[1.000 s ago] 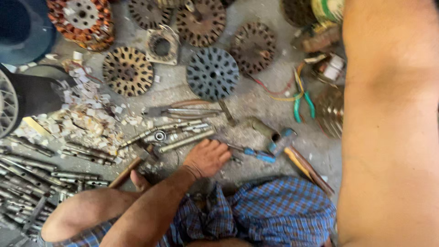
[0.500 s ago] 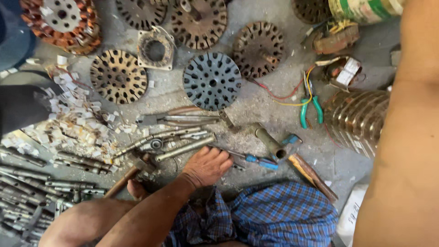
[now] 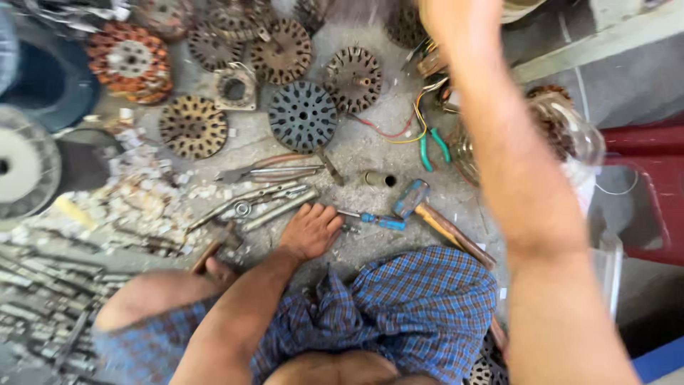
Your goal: The person sits on the floor and assembles motor stator components by inserting cylindrical metal rods into the slots of a circular stator core. They use a hammer to tap the rods into place and handle multiple stator cores and metal rods during the process.
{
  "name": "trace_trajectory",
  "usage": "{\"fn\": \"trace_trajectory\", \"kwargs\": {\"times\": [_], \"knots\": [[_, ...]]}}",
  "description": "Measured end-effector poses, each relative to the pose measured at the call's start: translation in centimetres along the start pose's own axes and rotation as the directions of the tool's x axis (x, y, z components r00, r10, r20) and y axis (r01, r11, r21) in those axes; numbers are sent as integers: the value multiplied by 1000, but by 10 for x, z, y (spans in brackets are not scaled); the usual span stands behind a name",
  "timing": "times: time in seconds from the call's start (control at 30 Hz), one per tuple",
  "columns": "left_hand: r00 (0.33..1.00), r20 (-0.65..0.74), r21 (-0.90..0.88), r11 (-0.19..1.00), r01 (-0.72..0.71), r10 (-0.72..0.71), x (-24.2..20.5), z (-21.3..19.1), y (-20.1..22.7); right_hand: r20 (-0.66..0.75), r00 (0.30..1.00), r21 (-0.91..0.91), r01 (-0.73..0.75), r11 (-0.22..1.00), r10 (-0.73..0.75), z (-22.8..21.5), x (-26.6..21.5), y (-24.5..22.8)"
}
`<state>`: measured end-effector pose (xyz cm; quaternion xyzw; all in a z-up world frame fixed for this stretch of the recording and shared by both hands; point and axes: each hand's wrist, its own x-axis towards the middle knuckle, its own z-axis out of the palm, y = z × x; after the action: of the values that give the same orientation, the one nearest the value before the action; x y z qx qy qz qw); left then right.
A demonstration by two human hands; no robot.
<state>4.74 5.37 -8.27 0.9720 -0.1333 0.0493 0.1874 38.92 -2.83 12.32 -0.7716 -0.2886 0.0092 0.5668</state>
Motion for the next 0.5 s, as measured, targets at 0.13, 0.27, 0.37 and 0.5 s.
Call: {"fn": "trace_trajectory", "kwargs": {"times": [0.13,0.27,0.37,0.5], "knots": [[999,-10,85,996,38,-38,-3,18,-1,-11,991,386,-120,915,135,-8,-102,-79],[926,-60,-186,916,357,-373,0,15,19,65,961,674,-241,698,269,-29,-205,-131],[763,-18,-766,500,405,-646,-10,-26,37,96,935,763,-289,579,340,-46,-257,-153],[835,177,-927,-372,-36,-522,-50,-121,69,53,947,765,-242,597,316,-55,-301,-161]]}}
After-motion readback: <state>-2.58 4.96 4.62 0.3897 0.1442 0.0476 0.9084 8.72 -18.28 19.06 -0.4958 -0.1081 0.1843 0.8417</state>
